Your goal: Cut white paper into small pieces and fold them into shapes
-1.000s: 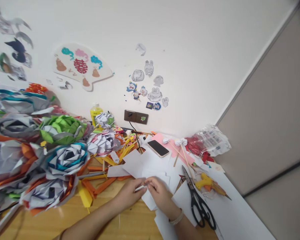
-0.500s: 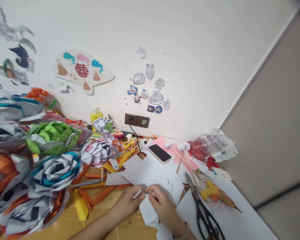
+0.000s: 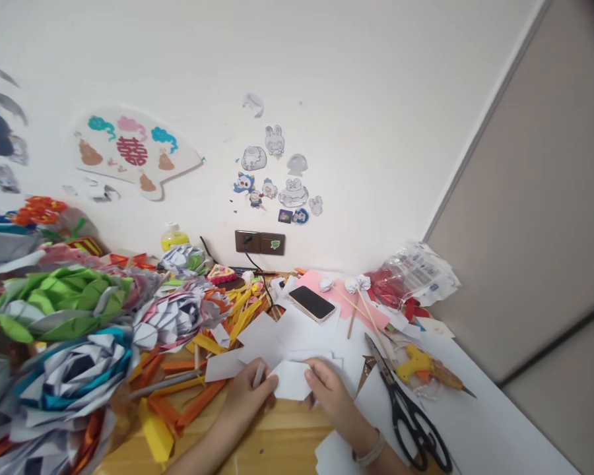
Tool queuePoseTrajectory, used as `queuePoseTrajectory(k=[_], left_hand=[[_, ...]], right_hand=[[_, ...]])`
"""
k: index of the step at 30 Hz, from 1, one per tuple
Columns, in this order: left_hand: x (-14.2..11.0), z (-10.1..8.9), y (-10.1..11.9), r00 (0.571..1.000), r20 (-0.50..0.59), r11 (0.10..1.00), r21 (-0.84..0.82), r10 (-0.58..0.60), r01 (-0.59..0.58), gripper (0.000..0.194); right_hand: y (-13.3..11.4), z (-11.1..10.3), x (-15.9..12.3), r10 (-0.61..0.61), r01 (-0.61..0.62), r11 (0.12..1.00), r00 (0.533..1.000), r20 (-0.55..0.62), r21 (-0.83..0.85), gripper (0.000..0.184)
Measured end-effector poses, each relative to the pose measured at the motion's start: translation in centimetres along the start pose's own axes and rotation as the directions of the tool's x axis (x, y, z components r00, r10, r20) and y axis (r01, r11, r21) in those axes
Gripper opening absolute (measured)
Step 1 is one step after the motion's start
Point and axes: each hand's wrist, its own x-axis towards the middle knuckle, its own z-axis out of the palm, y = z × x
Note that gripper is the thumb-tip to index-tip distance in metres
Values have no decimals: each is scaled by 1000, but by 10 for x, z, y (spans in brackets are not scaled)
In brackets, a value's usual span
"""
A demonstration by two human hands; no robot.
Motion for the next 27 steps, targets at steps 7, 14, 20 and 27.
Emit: queuePoseTrajectory(k=[7, 14, 20, 27], left_hand=[[-2, -3, 5, 987, 157, 998, -36, -45, 51, 33], [1, -6, 1, 982, 189, 994, -109, 14, 7, 32], [4, -7, -6, 981, 195, 992, -129, 8, 18, 31], [5, -7, -5, 960, 280, 991, -125, -9, 46, 39]], right_hand=[[-5, -6, 0, 41, -43, 996, 999, 27, 80, 33], [-13, -5, -2, 32, -34, 987, 999, 11, 155, 28], [-7, -4, 0, 49, -43, 988, 998, -37, 146, 29], [-5, -5, -1, -5, 8, 998, 999, -45, 55, 30]])
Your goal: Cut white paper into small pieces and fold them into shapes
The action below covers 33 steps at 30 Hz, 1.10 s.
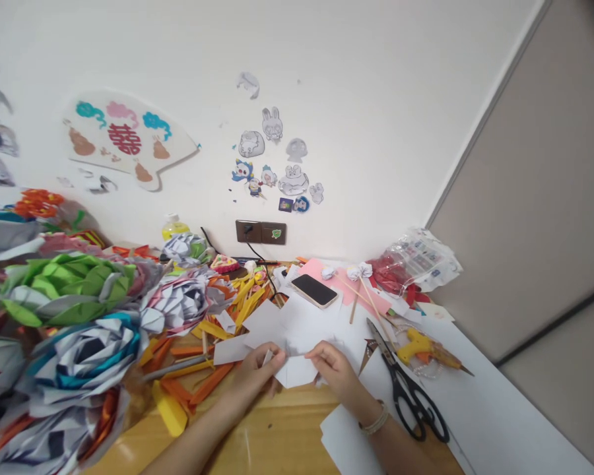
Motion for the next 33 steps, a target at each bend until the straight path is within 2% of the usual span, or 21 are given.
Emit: queuePoseTrajectory(k=[5, 8, 18, 25, 33], left_hand=[[-2, 2, 5, 1000, -1, 994, 104, 20, -20, 39], [-3, 2, 5, 1000, 23, 991, 132, 16, -19, 36], [-3, 3, 4, 999, 17, 985, 167, 32, -35, 31], [-4, 6, 9, 1000, -14, 978, 211, 12, -8, 30], [-2, 7, 7, 1000, -25, 979, 201, -6, 11, 28]], right_hand=[[3, -1, -2, -88, 88, 987, 996, 9, -132, 22], [2, -3, -2, -101, 100, 977, 995, 4, -187, 16], [-6, -2, -5, -83, 90, 983, 995, 53, -161, 12], [1, 0, 0, -34, 36, 992, 999, 17, -119, 15], [6, -3, 2, -81, 82, 973, 997, 13, -218, 13]])
